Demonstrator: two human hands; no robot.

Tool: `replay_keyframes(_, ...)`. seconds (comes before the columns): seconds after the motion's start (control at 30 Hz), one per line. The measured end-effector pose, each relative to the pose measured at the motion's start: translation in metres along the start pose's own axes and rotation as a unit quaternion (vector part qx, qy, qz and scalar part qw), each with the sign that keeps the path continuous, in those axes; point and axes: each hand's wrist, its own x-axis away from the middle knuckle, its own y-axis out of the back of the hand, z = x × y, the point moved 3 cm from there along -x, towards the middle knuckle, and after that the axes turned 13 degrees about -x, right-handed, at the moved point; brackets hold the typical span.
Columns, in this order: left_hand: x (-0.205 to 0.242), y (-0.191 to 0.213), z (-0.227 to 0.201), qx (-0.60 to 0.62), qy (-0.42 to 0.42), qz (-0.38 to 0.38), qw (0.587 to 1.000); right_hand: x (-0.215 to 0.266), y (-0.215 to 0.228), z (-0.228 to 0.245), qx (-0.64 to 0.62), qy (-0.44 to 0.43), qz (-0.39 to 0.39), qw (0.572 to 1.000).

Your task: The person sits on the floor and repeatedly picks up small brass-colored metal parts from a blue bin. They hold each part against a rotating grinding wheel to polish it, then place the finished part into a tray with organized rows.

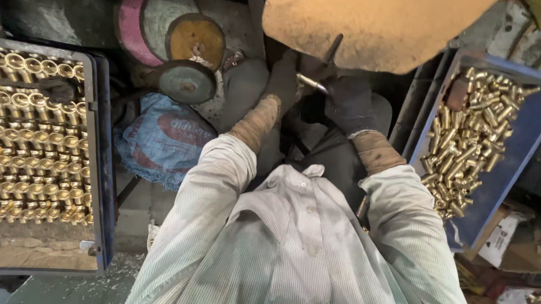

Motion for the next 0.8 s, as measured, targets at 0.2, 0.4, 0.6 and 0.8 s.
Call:
replay_keyframes(0.2,-0.007,-0.063,0.026,-0.074,-0.029,-0.030,0.996,0.008,-0.004,-0.014,-0.041,-0.031,0.028,0.998)
replay_keyframes(0.4,-0.011,-0.053,0.034,-0.136,-0.104,-0.064,0.983,-0.016,0.001,-0.004,-0.200,-0.130,0.055,0.970)
replay_keyframes(0.6,-0.007,-0.052,0.025,0.061,0.076,-0.017,0.995,-0.002,0.003,-0.020,-0.360,-0.267,0.096,0.889)
replay_keyframes(0.8,-0.013,-0.062,0.046,-0.253,-0.037,0.069,0.964,0.018,-0.043,-0.064,-0.092,-0.013,0.197,0.976)
